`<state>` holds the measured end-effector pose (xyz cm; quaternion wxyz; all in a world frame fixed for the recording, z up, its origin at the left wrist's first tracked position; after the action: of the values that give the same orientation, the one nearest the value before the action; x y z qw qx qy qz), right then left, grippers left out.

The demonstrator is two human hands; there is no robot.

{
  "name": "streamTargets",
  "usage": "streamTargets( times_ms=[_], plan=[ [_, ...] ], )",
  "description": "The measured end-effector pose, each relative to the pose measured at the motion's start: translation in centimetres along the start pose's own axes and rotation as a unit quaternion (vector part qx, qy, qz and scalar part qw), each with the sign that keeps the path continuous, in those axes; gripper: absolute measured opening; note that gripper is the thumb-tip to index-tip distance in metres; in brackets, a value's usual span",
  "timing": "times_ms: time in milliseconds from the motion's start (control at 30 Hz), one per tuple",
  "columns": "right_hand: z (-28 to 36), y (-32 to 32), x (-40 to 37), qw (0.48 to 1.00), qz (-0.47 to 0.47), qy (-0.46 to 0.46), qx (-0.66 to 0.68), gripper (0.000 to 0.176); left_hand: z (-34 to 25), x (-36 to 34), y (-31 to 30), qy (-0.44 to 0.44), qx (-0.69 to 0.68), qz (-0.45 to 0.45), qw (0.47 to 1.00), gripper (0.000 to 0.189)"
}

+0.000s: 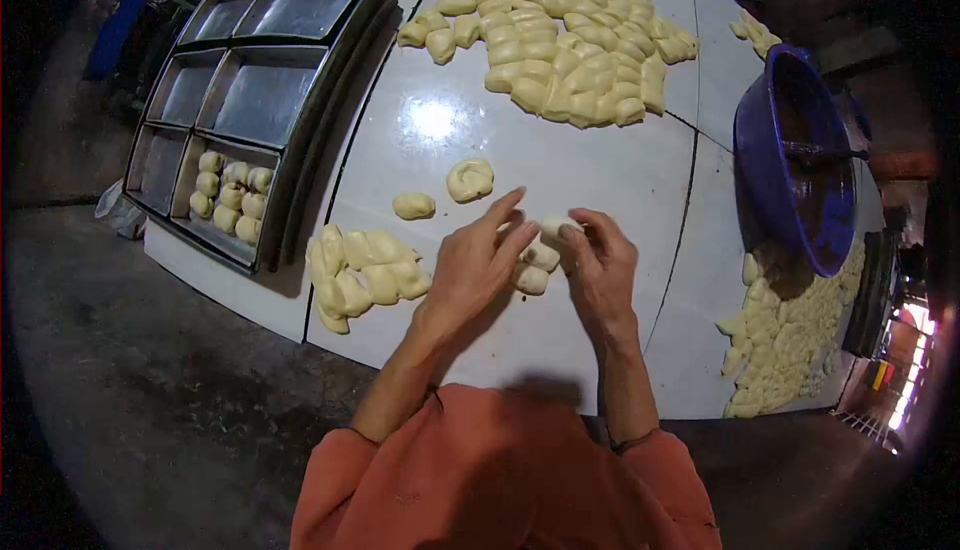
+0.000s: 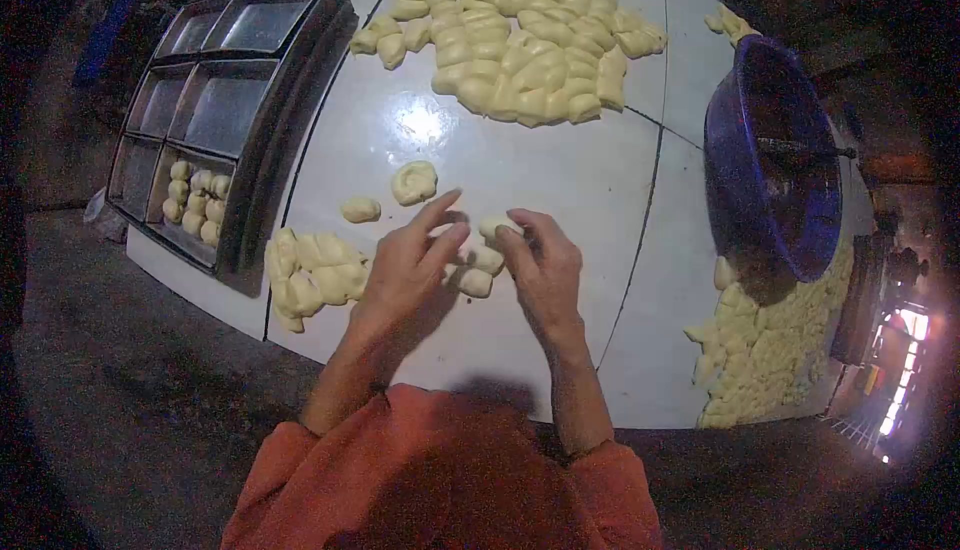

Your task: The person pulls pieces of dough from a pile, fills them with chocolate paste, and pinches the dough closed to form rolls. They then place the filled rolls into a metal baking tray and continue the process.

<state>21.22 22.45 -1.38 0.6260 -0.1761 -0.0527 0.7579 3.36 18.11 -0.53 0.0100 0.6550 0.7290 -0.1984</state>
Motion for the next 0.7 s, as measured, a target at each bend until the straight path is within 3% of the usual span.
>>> streamTargets(
  times_ms=[33,100,200,333,433,500,700],
  plan=[
    [-0.1,0.3,0.2,0.996,0.04,0.045,-0.06,0.023,0.0,-0.7,-0.5,0.013,0.045,0.006,0.999,0.056],
    [0.5,0.8,-0.1,0.99,0.052,-0.016,-0.128,0.024,0.0,-2.6,-1.4,0.035,0.135,0.014,0.99,0.062],
    [1.4,0.8,-0.6,0.979,0.029,-0.077,-0.189,0.026,0.6,-5.3,-0.4,0.054,0.091,0.005,0.994,0.067],
    [1.2,1.4,-1.4,0.984,0.016,-0.056,-0.168,0.028,2.3,-5.4,2.6,0.079,0.073,-0.005,0.994,0.066],
    [-0.4,1.9,-1.5,0.995,0.035,0.015,-0.095,0.028,2.8,-4.2,3.8,0.078,0.028,-0.033,0.996,0.059],
    [0.2,2.3,-1.9,0.993,0.065,0.087,0.042,0.027,2.9,-3.7,3.1,0.064,-0.018,-0.012,0.998,0.052],
    [3.4,5.9,-3.9,0.972,0.094,0.125,0.173,0.026,2.8,-5.8,-1.3,0.08,-0.05,-0.063,0.994,0.045]
  ],
)
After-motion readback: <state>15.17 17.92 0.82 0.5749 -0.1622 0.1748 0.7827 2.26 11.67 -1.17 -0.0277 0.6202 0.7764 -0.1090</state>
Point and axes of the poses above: each hand's wrist, its own x-axis towards the middle knuckle, its own y-axis out of the palm, z = x × y, the point moved 4 cm from there along x, towards the middle knuckle, and after that the axes turned 2 degrees about y, right-handed, at the moved point
